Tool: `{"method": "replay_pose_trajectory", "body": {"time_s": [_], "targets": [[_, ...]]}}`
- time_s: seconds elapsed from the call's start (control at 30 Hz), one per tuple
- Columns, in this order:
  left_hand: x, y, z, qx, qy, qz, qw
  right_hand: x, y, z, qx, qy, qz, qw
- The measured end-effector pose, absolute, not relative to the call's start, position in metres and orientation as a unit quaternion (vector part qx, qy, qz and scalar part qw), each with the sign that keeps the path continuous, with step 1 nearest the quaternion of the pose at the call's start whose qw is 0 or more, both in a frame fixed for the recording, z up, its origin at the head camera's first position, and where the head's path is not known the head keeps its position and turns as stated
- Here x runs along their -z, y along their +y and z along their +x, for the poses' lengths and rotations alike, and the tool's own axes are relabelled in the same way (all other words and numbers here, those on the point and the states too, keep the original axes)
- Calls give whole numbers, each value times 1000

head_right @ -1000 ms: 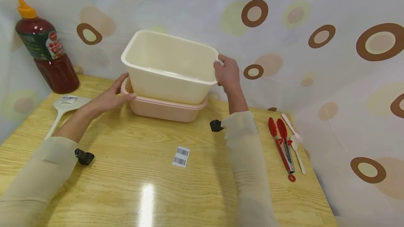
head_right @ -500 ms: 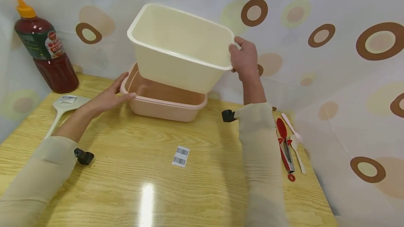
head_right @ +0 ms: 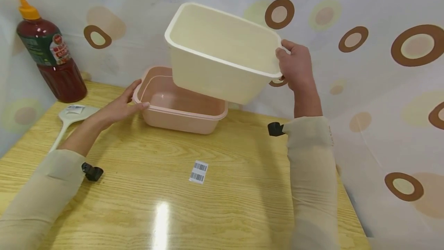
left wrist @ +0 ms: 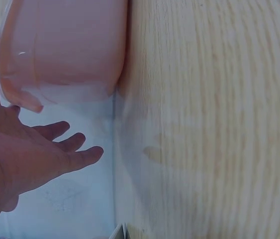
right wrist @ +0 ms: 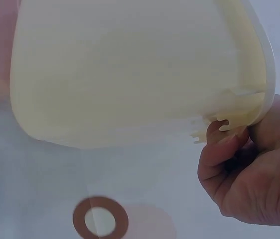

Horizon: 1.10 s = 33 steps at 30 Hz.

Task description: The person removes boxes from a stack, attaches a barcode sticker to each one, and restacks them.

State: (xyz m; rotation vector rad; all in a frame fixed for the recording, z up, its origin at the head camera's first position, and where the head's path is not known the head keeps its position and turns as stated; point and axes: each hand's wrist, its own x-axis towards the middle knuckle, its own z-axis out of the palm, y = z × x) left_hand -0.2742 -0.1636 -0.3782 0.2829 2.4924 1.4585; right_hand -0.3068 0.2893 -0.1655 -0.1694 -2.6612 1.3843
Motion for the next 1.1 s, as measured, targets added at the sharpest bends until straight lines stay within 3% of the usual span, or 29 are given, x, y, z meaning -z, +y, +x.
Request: {"method": "replay_pose_trajectory", "body": {"time_s": [0.27,0.87,1.1], "targets": [[379,-162,-277,-504,850,105,116,170,330,-299,-387,-916,-71,76],[378,-164,-277,-504,849,108,115,197,441,-257,-304,-946,-107,29],[379,-164,-277,-506,848,102,118,213,463,-250,-304,-948,-94,13]]}}
